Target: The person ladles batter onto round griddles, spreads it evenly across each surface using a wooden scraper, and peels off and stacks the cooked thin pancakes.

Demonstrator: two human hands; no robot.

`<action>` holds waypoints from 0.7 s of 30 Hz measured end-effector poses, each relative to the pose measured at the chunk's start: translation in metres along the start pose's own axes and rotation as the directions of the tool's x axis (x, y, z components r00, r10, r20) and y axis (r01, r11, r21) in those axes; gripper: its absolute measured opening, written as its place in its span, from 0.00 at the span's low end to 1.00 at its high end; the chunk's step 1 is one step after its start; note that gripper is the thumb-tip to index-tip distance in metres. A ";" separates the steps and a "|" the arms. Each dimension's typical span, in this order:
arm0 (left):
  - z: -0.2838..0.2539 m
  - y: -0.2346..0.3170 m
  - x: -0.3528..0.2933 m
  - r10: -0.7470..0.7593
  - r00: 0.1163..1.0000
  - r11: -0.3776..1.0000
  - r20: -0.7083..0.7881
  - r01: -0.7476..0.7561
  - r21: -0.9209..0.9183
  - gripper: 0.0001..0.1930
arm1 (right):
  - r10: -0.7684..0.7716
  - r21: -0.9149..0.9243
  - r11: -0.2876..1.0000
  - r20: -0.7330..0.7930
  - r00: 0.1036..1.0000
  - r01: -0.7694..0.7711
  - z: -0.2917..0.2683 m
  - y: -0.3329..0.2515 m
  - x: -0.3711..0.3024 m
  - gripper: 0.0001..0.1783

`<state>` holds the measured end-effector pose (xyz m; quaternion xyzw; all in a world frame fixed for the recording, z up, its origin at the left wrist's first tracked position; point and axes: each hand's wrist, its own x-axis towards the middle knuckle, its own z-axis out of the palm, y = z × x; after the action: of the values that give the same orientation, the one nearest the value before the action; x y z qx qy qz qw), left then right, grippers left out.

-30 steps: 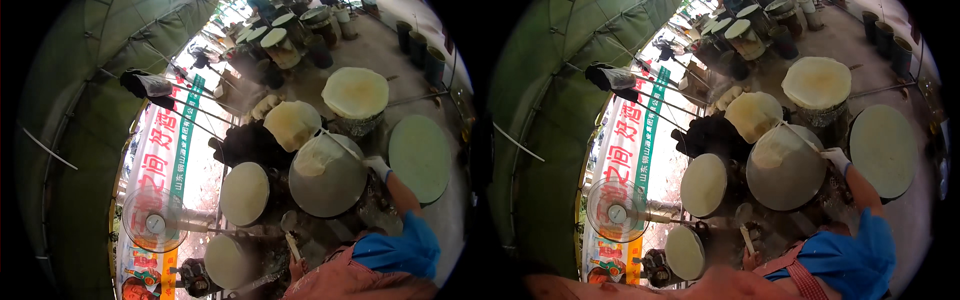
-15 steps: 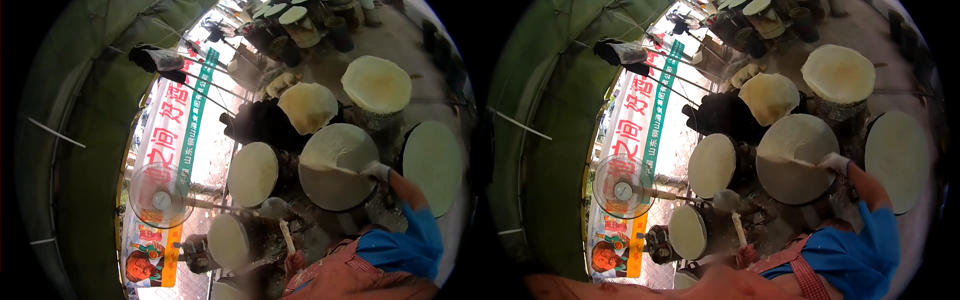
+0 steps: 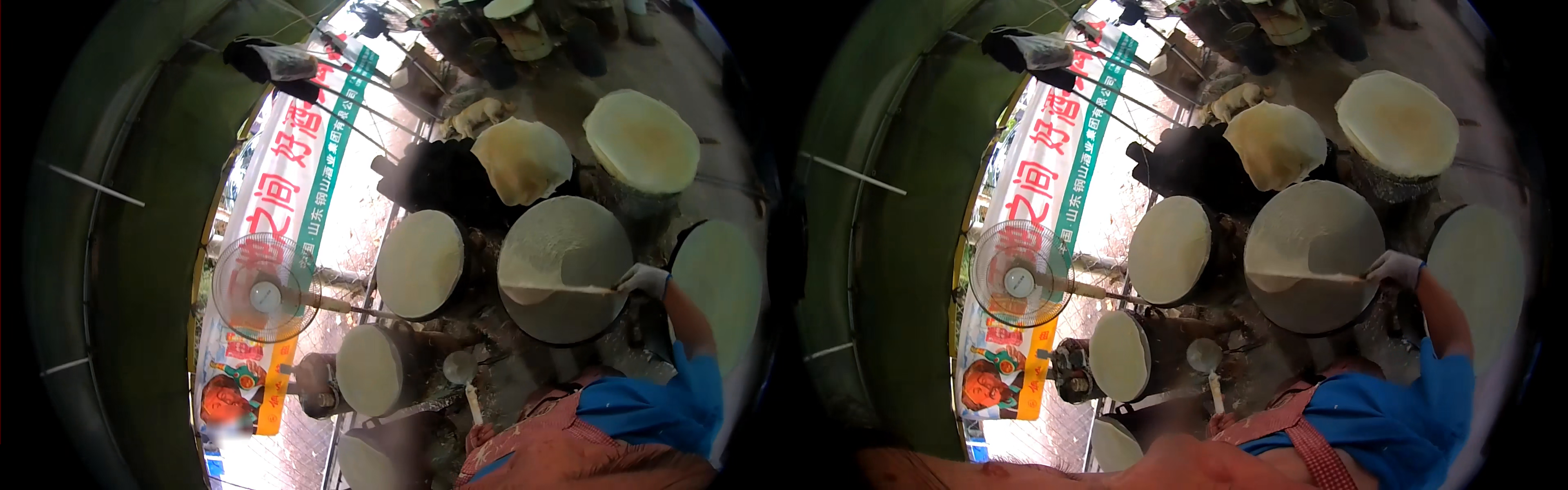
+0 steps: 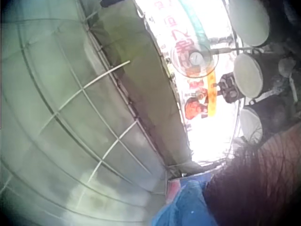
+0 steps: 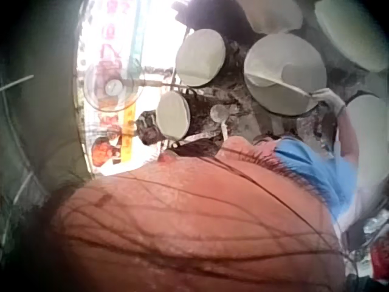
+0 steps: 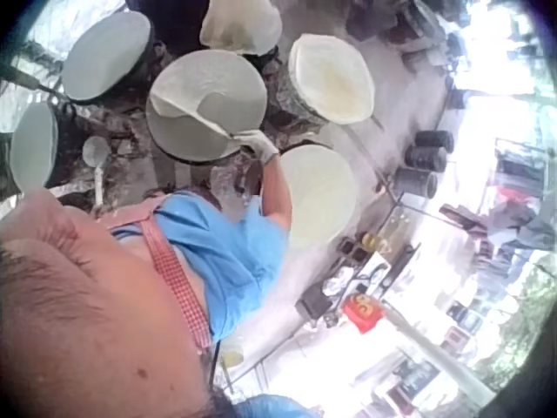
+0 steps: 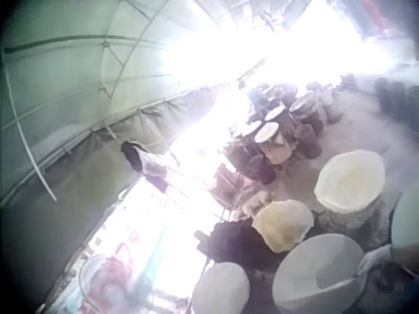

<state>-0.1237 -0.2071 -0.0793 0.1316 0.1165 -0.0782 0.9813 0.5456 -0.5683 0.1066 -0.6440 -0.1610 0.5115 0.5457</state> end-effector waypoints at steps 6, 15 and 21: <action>0.226 -0.021 0.106 -0.012 0.977 0.862 -0.212 -0.098 -0.498 0.15 | -0.138 -0.129 0.986 -0.315 0.939 0.102 -0.067 0.029 0.021 0.10; 0.259 -0.041 0.088 0.372 0.864 0.876 -0.341 -0.448 -0.180 0.15 | -0.451 -0.159 0.885 -0.064 0.890 0.437 -0.094 0.077 0.024 0.11; 0.232 -0.020 0.093 0.157 0.986 0.821 -0.063 -0.166 -0.546 0.13 | 0.008 -0.316 0.949 0.088 0.996 0.020 -0.053 0.018 0.036 0.13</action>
<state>0.0098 -0.3019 0.1099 -0.1451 0.1300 0.0429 0.9799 0.5983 -0.5757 0.0670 -0.6995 -0.2668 0.5054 0.4292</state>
